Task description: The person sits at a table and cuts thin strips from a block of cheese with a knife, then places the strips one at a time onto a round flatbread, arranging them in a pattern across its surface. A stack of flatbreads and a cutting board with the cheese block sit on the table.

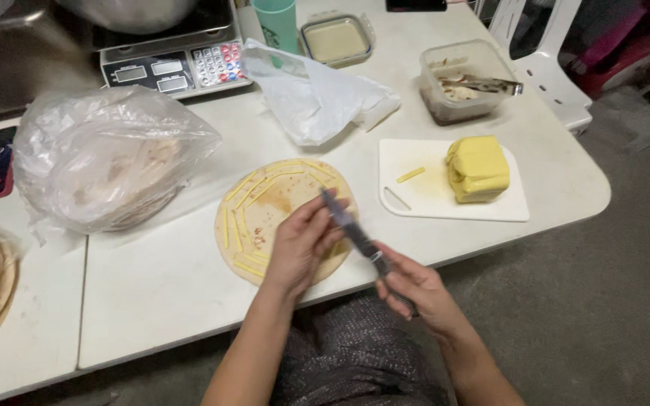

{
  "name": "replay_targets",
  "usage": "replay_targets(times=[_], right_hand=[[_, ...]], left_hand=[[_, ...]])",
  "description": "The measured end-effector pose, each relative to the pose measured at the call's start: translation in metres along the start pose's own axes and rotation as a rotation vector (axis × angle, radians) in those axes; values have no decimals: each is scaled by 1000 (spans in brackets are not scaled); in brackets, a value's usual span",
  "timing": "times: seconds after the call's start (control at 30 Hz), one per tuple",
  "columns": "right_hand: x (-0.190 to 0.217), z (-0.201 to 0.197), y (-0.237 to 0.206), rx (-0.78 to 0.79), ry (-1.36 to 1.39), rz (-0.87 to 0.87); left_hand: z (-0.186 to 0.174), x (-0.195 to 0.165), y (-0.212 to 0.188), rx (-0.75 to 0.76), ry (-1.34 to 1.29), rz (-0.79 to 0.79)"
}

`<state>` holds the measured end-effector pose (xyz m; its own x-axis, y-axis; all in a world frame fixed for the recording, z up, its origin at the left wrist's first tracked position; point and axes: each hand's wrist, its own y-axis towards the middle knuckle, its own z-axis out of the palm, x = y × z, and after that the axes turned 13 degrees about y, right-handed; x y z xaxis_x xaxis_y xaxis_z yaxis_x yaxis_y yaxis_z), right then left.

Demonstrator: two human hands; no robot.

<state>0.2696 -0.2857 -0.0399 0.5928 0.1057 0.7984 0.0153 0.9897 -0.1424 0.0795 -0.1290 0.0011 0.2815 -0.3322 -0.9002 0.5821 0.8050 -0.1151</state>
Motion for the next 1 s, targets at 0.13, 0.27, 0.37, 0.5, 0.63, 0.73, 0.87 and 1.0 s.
replay_targets(times=[0.13,0.27,0.37,0.5,0.63,0.73,0.87,1.0], right_hand=[[-21,34,16,216,132,166],[-33,61,28,265,126,279],[-36,69,32,249,97,312],[-31,70,29,243,90,280],[-22,66,24,139,-2,222],[-19,71,20,-18,-271,116],[-20,87,16,47,-891,-392],[-22,104,16,63,-1107,-516]], left_hand=[[-59,7,-42,-153,-114,123],[-94,20,-64,-281,-251,171],[-104,25,-66,-218,-339,251],[-98,27,-60,-221,-377,218],[-87,25,-51,-218,-387,205],[-81,19,-45,-228,-423,177],[-69,11,-40,-290,-423,132],[-58,6,-41,-354,-354,85]])
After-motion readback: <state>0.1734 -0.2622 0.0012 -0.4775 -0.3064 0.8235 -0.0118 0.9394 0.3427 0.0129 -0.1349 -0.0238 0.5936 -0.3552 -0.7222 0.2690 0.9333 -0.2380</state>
